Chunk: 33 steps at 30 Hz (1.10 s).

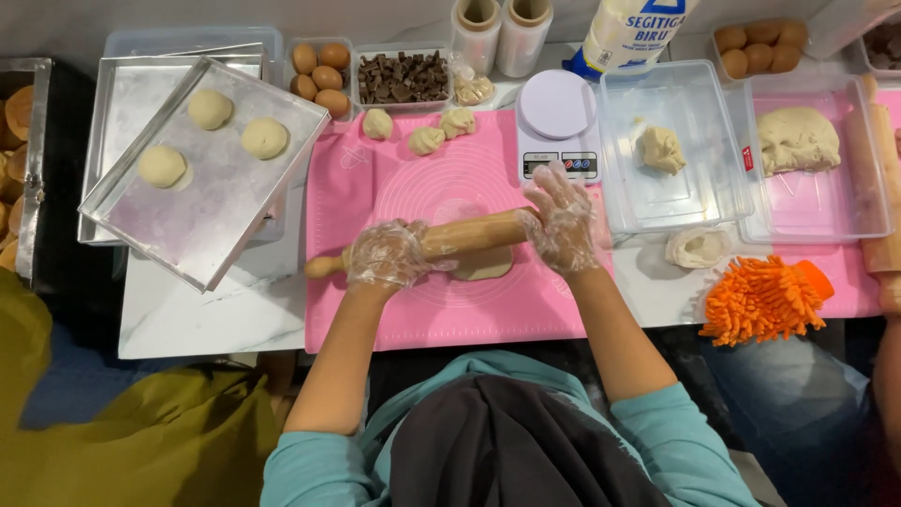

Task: Rolling out dough balls with a rolling pin and folding them into shapes on a silicone mat.

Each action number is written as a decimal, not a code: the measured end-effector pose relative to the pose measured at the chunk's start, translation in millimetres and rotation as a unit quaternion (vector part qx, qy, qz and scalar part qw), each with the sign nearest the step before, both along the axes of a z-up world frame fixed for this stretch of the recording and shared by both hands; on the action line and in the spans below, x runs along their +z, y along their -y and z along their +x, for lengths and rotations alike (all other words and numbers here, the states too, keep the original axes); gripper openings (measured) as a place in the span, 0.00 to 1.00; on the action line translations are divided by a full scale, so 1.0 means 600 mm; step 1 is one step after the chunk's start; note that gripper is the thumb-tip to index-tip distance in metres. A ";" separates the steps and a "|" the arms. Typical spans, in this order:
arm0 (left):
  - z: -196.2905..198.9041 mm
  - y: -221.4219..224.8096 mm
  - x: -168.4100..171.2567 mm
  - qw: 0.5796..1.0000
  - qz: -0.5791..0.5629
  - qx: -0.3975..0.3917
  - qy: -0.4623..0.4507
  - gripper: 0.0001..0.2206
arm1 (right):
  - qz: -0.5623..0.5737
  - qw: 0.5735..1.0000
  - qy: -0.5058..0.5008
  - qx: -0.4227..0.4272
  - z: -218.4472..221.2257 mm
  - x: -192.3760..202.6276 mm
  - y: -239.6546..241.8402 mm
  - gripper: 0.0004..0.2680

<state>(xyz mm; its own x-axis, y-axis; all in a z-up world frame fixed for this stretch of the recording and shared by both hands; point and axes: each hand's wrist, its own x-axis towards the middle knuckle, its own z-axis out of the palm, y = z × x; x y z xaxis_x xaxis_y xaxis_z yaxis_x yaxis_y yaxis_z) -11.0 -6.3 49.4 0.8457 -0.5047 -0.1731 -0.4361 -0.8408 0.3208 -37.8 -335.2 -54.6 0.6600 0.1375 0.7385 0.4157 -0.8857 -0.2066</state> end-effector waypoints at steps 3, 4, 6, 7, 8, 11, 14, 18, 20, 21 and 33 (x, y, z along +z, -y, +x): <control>0.019 0.026 -0.038 0.994 0.078 0.018 -0.069 0.35 | -0.114 0.977 -0.169 -0.054 0.022 -0.006 -0.011 0.21; 0.010 0.035 -0.006 0.988 0.074 0.070 -0.115 0.33 | -0.143 0.936 -0.316 -0.063 0.020 0.006 -0.022 0.21; 0.011 0.036 -0.014 0.977 0.070 0.122 -0.162 0.31 | -0.167 0.872 -0.455 -0.070 0.010 0.010 -0.033 0.22; 0.021 0.027 -0.055 0.985 0.107 0.059 -0.121 0.34 | -0.155 0.870 -0.460 -0.086 0.002 0.002 -0.035 0.23; 0.023 0.014 -0.098 0.986 0.144 -0.002 -0.084 0.39 | -0.144 0.866 -0.468 -0.098 -0.012 -0.009 -0.040 0.24; 0.002 0.001 -0.117 0.982 0.172 -0.017 -0.076 0.41 | -0.123 0.934 -0.326 -0.083 -0.067 -0.046 -0.029 0.21; -0.012 0.002 -0.129 0.977 0.205 -0.045 -0.047 0.44 | -0.075 0.987 -0.134 -0.052 -0.113 -0.060 -0.041 0.22; -0.050 0.001 -0.210 0.983 0.179 -0.042 0.020 0.43 | -0.042 0.996 -0.063 -0.039 -0.157 -0.086 -0.047 0.23; -0.077 -0.015 -0.189 0.980 0.106 -0.085 0.143 0.38 | -0.053 0.996 -0.018 -0.065 -0.183 -0.076 -0.059 0.24; -0.077 -0.017 -0.212 0.980 0.106 -0.084 0.145 0.38 | -0.054 0.996 -0.017 -0.064 -0.183 -0.073 -0.063 0.24; 0.081 0.012 -0.180 0.990 -0.018 0.052 0.131 0.27 | -0.047 0.893 -0.385 -0.228 0.020 -0.137 -0.023 0.10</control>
<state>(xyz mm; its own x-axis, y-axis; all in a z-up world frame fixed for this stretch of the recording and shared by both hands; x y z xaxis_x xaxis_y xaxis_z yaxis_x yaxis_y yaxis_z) 37.9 -13.4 -58.3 0.9072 -0.4139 0.0750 -0.4193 -0.8757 0.2396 -26.0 -321.5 -137.1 0.9706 -0.2371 0.0406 -0.2254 -0.9553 -0.1913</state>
